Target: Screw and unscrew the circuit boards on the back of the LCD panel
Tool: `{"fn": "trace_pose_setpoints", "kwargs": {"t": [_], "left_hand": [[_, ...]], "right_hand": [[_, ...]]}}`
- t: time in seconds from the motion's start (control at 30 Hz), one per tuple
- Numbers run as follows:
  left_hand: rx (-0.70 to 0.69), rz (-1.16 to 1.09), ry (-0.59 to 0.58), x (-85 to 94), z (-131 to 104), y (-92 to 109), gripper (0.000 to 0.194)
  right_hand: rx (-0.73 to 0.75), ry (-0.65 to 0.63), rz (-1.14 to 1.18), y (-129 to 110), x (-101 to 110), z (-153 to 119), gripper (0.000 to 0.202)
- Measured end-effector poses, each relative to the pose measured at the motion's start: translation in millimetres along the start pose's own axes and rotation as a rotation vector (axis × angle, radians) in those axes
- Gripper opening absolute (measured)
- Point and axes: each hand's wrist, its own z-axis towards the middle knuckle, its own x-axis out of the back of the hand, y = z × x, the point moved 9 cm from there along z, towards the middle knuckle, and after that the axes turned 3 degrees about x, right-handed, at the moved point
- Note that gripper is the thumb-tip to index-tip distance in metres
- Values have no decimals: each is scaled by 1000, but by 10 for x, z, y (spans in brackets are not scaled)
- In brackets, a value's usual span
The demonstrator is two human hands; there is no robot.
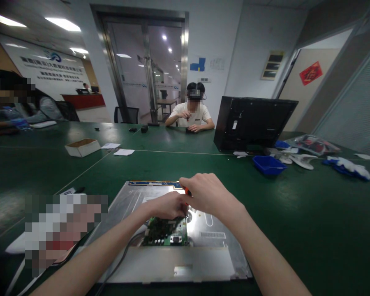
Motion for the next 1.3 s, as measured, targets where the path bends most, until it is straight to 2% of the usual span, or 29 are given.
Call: {"fn": "trace_pose_setpoints", "kwargs": {"t": [0.13, 0.23, 0.47, 0.57, 0.67, 1.0, 1.13, 1.3], "left_hand": [[12, 8, 1, -12, 1, -19, 9], [10, 14, -8, -17, -4, -10, 8], [0, -2, 3, -8, -3, 1, 11], [7, -14, 0, -19, 1, -19, 9], [-3, -31, 0, -16, -3, -12, 8], [8, -3, 0, -2, -5, -6, 8], [1, -14, 6, 6, -13, -1, 8], [-18, -6, 23, 16, -15, 9, 13]], "right_hand": [[17, 5, 21, -19, 3, 1, 7], [41, 10, 71, -47, 17, -15, 13], [-16, 5, -30, 6, -4, 9, 13], [15, 8, 18, -19, 11, -1, 7], [41, 9, 79, -48, 30, -23, 10], [4, 4, 27, -9, -8, 8, 7], [31, -9, 80, -41, 16, -30, 16], [24, 4, 45, -30, 14, -21, 11]]}}
